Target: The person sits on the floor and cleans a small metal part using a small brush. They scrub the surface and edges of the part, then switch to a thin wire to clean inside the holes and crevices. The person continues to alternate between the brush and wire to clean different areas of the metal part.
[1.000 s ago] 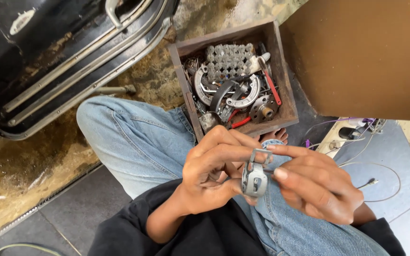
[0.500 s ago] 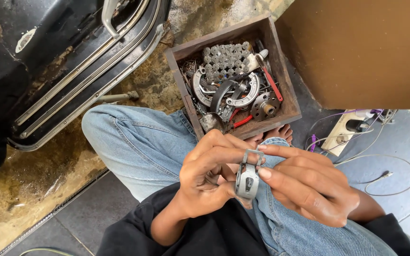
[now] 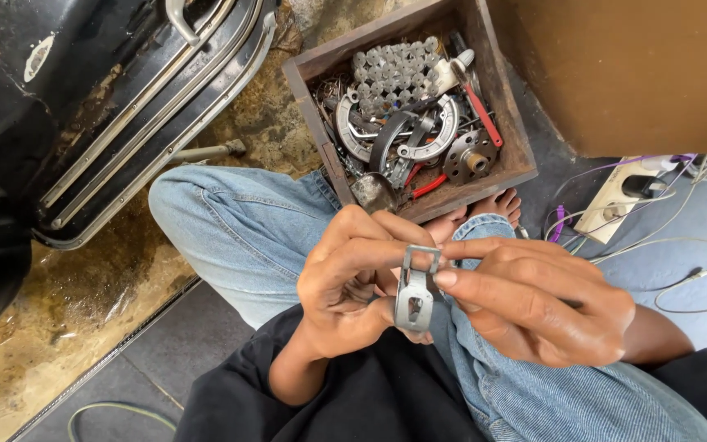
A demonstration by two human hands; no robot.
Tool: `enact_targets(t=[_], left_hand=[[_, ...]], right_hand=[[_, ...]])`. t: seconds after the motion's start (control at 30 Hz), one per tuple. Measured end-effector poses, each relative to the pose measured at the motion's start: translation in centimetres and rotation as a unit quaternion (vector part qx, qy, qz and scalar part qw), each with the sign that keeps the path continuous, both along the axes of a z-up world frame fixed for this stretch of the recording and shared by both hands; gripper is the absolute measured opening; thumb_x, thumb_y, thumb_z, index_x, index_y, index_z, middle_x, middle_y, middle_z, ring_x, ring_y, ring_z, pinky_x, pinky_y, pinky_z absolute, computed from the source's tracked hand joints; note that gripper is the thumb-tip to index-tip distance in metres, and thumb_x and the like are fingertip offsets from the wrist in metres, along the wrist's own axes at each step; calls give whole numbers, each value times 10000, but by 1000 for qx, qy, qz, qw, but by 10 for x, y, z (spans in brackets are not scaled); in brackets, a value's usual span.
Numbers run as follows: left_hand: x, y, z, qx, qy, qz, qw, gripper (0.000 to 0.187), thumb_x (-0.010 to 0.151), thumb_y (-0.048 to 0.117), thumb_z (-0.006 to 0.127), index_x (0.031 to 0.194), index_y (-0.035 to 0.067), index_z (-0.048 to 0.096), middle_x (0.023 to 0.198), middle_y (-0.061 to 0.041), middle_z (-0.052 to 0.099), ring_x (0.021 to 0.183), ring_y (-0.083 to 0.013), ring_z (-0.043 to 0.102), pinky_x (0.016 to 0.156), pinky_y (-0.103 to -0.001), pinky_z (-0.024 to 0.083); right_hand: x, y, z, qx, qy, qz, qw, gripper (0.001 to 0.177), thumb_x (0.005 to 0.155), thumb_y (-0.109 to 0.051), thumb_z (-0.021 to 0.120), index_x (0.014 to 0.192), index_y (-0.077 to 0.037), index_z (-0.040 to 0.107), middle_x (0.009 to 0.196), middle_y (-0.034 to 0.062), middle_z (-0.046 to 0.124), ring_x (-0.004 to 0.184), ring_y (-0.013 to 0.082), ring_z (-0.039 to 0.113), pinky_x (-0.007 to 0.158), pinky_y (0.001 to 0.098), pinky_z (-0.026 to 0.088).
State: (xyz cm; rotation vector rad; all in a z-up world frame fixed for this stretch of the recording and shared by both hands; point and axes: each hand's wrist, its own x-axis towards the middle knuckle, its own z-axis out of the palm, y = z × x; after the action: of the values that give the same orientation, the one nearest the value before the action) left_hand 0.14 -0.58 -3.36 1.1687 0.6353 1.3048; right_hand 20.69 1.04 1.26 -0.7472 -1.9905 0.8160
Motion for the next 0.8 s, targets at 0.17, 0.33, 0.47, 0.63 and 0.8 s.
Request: enact_targets(t=[0.17, 0.33, 0.47, 0.63, 0.8], left_hand=[[1, 3, 4, -11, 5, 2, 1000, 215, 964, 139, 736, 1134, 41, 647, 1049, -50, 529, 1025, -205, 680, 644, -200, 498], [0, 5, 5, 7, -2, -2, 1000, 230, 944, 107, 767, 1129, 49, 642, 1044, -36, 497, 1020, -210, 696, 693, -227, 496], [0, 5, 6, -6, -9, -8, 1000, 265, 879, -45, 748, 1112, 47, 662, 1031, -46, 517, 996, -202, 689, 718, -220, 507], [0, 6, 6, -12, -20, -16, 1000, 269, 873, -82, 720, 1109, 36, 669, 1022, -56, 526, 959, -188, 681, 681, -215, 483], [-1, 7, 6, -13, -37, -31, 999, 200, 954, 133, 765, 1104, 35, 674, 1017, -76, 633, 909, -141, 662, 632, -197, 461]], right_hand=[[-1, 2, -5, -2, 32, 18, 999, 220, 833, -9, 677, 1026, 89, 639, 774, 113, 711, 588, 141, 670, 809, 420, 742], [-8, 1, -3, 8, 23, -4, 1000, 171, 832, -36, 689, 976, 53, 669, 703, 64, 667, 536, 98, 595, 810, 431, 731], [-14, 0, -5, 53, 61, -30, 996, 123, 812, -43, 710, 910, 28, 689, 696, 59, 691, 514, 67, 591, 742, 399, 746], [-15, 3, -4, 70, 58, -25, 996, 111, 813, -30, 710, 905, 30, 698, 620, 9, 623, 522, 67, 583, 752, 418, 741], [-1, 5, 0, 16, 18, 37, 999, 167, 820, -11, 719, 981, 29, 700, 647, -13, 627, 536, 71, 550, 807, 370, 717]])
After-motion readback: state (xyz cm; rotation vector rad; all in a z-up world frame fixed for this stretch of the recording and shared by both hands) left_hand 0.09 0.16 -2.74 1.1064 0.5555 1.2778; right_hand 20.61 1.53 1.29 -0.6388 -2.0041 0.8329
